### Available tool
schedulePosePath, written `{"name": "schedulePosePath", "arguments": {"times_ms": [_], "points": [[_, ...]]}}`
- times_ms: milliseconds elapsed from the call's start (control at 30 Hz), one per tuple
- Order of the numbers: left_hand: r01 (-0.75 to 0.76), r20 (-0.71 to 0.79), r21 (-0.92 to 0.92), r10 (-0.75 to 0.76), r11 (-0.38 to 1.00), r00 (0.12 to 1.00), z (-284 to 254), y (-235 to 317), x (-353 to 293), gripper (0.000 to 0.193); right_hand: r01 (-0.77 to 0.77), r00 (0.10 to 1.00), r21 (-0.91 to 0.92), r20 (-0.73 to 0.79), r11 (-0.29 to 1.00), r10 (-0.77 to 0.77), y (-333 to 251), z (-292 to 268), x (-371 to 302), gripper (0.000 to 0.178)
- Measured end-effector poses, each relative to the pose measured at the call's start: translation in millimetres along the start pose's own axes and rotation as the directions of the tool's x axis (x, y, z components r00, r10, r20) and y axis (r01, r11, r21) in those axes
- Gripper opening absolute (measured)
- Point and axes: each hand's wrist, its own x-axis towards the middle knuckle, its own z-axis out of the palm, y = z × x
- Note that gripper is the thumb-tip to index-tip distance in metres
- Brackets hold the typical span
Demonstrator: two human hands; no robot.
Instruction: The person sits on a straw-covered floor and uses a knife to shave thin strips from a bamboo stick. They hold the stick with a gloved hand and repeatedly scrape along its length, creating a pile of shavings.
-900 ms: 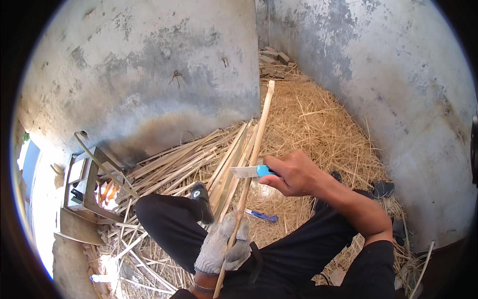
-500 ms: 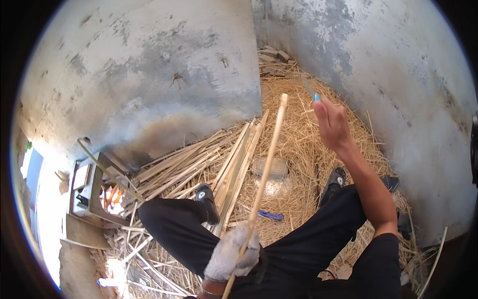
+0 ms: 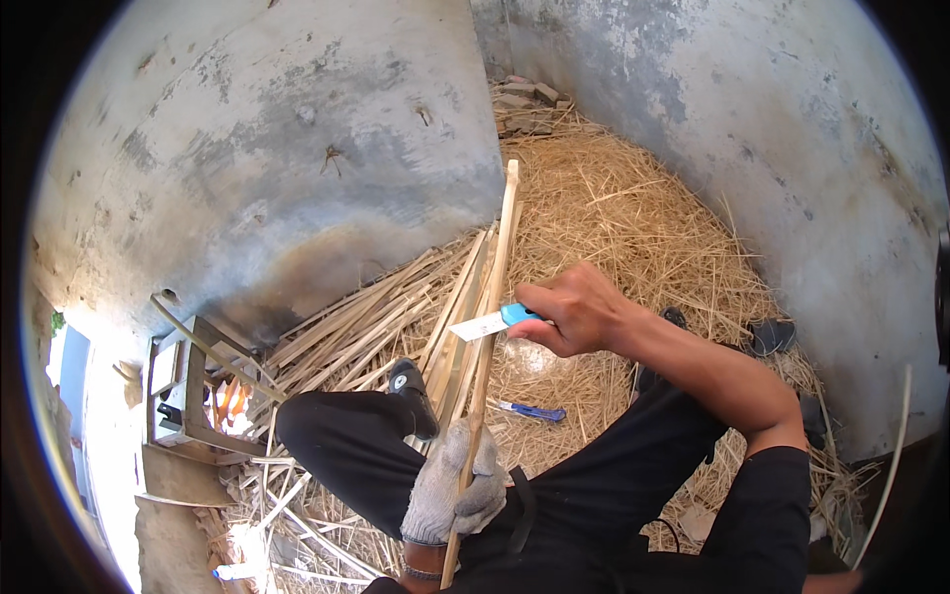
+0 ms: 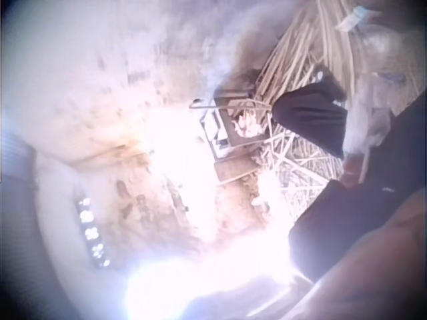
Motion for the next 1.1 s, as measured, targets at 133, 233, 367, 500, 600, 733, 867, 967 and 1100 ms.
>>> {"name": "schedulePosePath", "arguments": {"times_ms": [133, 233, 367, 500, 600, 733, 867, 967, 1100], "points": [[-0.015, -0.026, 0.035, 0.015, 0.999, 1.0, -1.6, -5.4, -3.2, 0.048, -0.328, 0.933, -0.233, -0.232, 0.915, 0.275, 64.1, -16.9, 14.8, 0.046], [-0.032, -0.054, 0.156, 0.041, 0.987, 0.998, 1.2, -9.4, -9.9, 0.046, -0.36, 0.907, -0.144, -0.287, 0.922, 0.309, 52.2, -13.2, 1.7, 0.047], [-0.043, -0.111, 0.227, 0.069, 0.973, 0.991, 6.9, -0.9, -5.6, 0.045, -0.151, 0.913, -0.128, -0.398, 0.98, 0.089, 49.4, -23.2, 15.2, 0.048], [-0.047, -0.065, 0.276, 0.067, 0.96, 0.996, 5.8, -2.3, -7.5, 0.044, -0.065, 0.958, -0.269, -0.285, 0.961, -0.015, 87.3, -28.9, 3.1, 0.05], [0.04, 0.041, 0.335, -0.057, 0.941, 0.998, -4.8, -11.8, -11.0, 0.046, -0.894, 0.436, -0.069, -0.354, 0.442, 0.827, 146.7, -54.4, 7.2, 0.057], [0.119, -0.316, 0.425, 0.023, 0.897, 0.949, 12.4, 1.1, -14.9, 0.044, -0.773, 0.599, -0.332, -0.661, 0.541, 0.452, 197.1, -71.2, -12.9, 0.062], [-0.124, -0.212, 0.347, 0.207, 0.93, 0.955, -14.1, 10.9, -2.4, 0.037, -0.64, 0.747, -0.158, -0.361, 0.752, 0.559, 126.2, -56.3, -17.4, 0.055], [-0.102, -0.227, 0.427, 0.216, 0.898, 0.95, 1.0, 21.5, 5.6, 0.036, -0.37, 0.902, 0.052, -0.219, 0.928, 0.372, 63.8, -44.7, -9.5, 0.045], [-0.09, -0.248, 0.514, 0.248, 0.853, 0.936, 15.0, 26.9, 4.9, 0.033, 0.025, 1.0, 0.02, 0.007, 0.999, -0.025, 8.0, -14.8, 5.1, 0.039]]}}
